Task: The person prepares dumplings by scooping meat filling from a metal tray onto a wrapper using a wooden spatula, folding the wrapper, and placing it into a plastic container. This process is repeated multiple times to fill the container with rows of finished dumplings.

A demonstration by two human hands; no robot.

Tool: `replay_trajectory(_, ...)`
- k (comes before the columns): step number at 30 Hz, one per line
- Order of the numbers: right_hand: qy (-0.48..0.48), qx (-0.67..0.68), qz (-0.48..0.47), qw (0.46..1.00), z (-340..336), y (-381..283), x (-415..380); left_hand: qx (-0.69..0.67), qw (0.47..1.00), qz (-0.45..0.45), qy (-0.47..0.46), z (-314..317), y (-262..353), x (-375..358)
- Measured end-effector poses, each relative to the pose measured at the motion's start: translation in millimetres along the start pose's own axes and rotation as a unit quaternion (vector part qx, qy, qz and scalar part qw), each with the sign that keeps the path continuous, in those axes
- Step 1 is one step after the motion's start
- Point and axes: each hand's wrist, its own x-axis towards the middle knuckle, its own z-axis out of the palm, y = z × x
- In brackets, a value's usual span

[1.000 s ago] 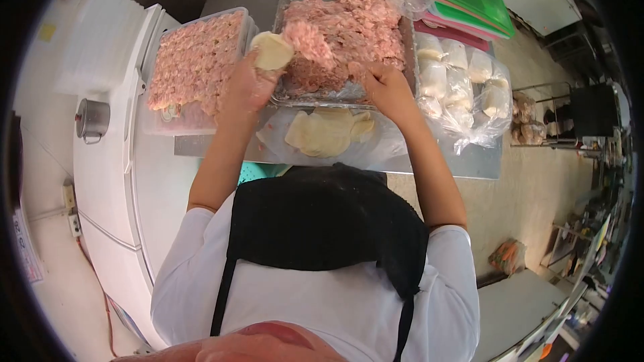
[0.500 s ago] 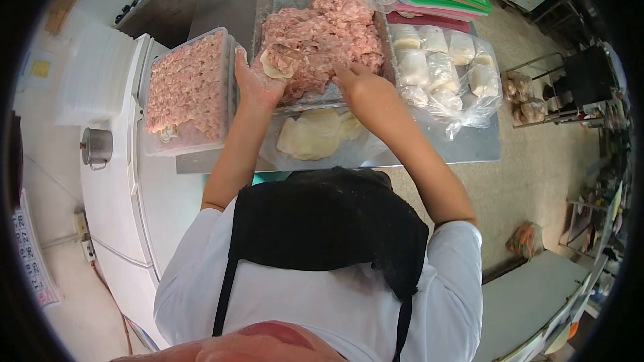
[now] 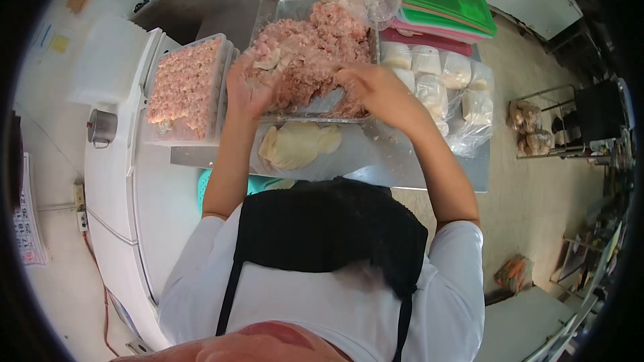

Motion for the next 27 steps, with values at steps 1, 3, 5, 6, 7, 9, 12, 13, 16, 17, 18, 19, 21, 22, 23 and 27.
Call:
replay_trajectory(1, 0.011, 0.075, 0.04, 0.996, -6, 7, -1, 0.109, 0.994, 0.01, -0.015, 15, 1, -11)
replay_trajectory(3, -0.065, 0.196, 0.166, 0.964, -10, 16, -1, 0.351, 0.932, 0.076, -0.056, 24, 2, -15)
replay_trajectory(5, -0.128, 0.274, 0.223, 0.927, -16, 19, -2, 0.592, 0.778, 0.184, -0.1, 21, 3, -11)
replay_trajectory(6, -0.154, 0.294, 0.218, 0.918, -21, 16, -2, 0.628, 0.746, 0.191, -0.11, 28, 2, -12)
replay_trajectory(7, -0.18, 0.314, 0.213, 0.907, -26, 13, -3, 0.662, 0.713, 0.197, -0.117, 37, 1, -15)
replay_trajectory(9, -0.192, 0.277, 0.204, 0.919, -38, 5, -4, 0.709, 0.667, 0.176, -0.149, 45, 3, -16)
replay_trajectory(12, -0.187, 0.221, 0.142, 0.947, -40, 5, -5, 0.727, 0.65, 0.103, -0.196, 46, 7, -9)
replay_trajectory(13, -0.181, 0.202, 0.112, 0.956, -39, 7, -4, 0.721, 0.66, 0.082, -0.192, 46, 6, -8)
replay_trajectory(16, -0.164, 0.181, 0.028, 0.969, -20, 28, -4, 0.677, 0.727, -0.014, -0.115, 52, 6, -14)
replay_trajectory(17, -0.17, 0.162, 0.019, 0.972, -17, 33, -2, 0.684, 0.722, -0.006, -0.107, 50, 6, -15)
replay_trajectory(18, -0.174, 0.143, 0.011, 0.974, -16, 38, 1, 0.69, 0.717, 0.003, -0.098, 48, 7, -16)
replay_trajectory(19, -0.179, 0.124, 0.004, 0.976, -15, 43, 4, 0.723, 0.678, 0.057, -0.117, 34, 5, -15)
replay_trajectory(21, -0.17, 0.083, -0.021, 0.982, -16, 68, 17, 0.752, 0.637, 0.106, -0.131, 13, 0, -7)
replay_trajectory(22, -0.166, 0.063, -0.035, 0.984, -18, 71, 22, 0.752, 0.639, 0.102, -0.125, 5, 0, 1)
replay_trajectory(23, -0.134, -0.02, -0.031, 0.99, -21, 70, 23, 0.752, 0.641, 0.097, -0.118, -3, 0, 8)
replay_trajectory(27, -0.009, -0.158, -0.091, 0.983, -16, 35, 15, 0.728, 0.685, 0.014, -0.013, -9, 2, 18)
